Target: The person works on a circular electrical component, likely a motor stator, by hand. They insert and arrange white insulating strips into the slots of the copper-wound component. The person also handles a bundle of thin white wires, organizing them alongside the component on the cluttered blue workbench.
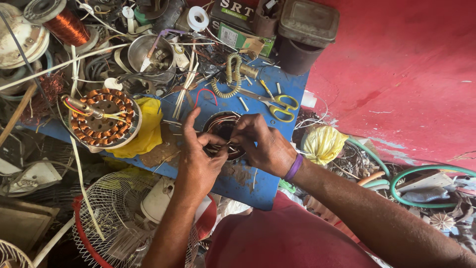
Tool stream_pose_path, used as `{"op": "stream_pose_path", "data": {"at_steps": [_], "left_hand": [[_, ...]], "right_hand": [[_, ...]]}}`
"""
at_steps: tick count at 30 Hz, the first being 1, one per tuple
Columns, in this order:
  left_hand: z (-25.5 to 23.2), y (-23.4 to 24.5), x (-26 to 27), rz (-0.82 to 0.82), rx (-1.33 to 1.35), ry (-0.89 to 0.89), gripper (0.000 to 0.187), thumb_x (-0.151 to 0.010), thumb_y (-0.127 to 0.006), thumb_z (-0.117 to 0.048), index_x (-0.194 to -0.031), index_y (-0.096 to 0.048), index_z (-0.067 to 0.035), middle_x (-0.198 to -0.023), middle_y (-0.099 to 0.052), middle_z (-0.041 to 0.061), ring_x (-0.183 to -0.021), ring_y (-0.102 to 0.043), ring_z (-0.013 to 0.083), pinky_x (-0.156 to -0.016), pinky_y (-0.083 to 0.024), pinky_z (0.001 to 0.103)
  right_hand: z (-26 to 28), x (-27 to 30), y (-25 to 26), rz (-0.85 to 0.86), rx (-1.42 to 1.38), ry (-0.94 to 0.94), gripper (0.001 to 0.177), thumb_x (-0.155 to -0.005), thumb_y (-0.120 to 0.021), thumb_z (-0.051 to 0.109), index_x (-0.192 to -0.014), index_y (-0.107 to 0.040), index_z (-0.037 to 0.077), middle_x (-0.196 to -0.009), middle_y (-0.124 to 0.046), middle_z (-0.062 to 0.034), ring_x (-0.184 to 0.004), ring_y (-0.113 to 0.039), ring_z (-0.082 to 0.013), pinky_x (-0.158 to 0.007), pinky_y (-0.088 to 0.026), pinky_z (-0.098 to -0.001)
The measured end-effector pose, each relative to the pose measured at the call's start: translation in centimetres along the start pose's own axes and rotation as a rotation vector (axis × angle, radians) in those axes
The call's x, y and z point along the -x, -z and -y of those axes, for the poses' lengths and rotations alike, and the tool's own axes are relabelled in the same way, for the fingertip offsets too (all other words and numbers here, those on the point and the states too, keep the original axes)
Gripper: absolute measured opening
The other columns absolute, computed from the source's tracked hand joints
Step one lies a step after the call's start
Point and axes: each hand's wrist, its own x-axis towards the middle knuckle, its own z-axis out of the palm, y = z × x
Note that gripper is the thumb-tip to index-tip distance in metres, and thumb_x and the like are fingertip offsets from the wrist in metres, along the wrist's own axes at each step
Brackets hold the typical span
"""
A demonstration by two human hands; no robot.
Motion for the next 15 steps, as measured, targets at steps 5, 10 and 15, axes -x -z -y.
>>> {"op": "stream_pose_path", "data": {"at_steps": [5, 10, 15], "left_hand": [[-0.3, 0.1, 0.1, 0.031, 0.052, 0.115, 0.102, -0.081, -0.079, 0.002, -0.159, -0.016, -0.012, -0.091, -0.074, 0.007, -0.088, -0.074, 0.0168, -0.079, -0.058, 0.034], [-0.1, 0.1, 0.0, 0.025, 0.063, 0.088, 0.100, -0.082, -0.078, 0.002, -0.158, -0.015, -0.011, -0.092, -0.075, 0.007, -0.089, -0.075, 0.0173, -0.082, -0.058, 0.034], [0.2, 0.0, 0.1, 0.021, 0.066, 0.083, 0.093, -0.082, -0.078, 0.001, -0.154, -0.020, -0.010, -0.093, -0.076, 0.007, -0.094, -0.075, 0.0209, -0.084, -0.057, 0.038]], "right_hand": [[1.4, -0.6, 0.7, 0.025, 0.098, 0.283, 0.050, -0.096, -0.069, 0.005, -0.137, -0.041, 0.002, -0.110, -0.075, -0.0118, -0.093, -0.078, -0.0285, -0.071, -0.064, -0.0361], [1.8, -0.6, 0.8, 0.115, -0.049, -0.094, 0.040, -0.098, -0.066, 0.007, -0.130, -0.042, 0.006, -0.102, -0.080, -0.0059, -0.067, -0.079, -0.0173, -0.054, -0.061, -0.0297], [0.9, -0.2, -0.1, 0.034, -0.089, -0.155, 0.033, -0.098, -0.068, 0.010, -0.118, -0.042, 0.006, -0.097, -0.078, -0.0080, -0.070, -0.079, -0.0159, -0.052, -0.060, -0.0295]]}}
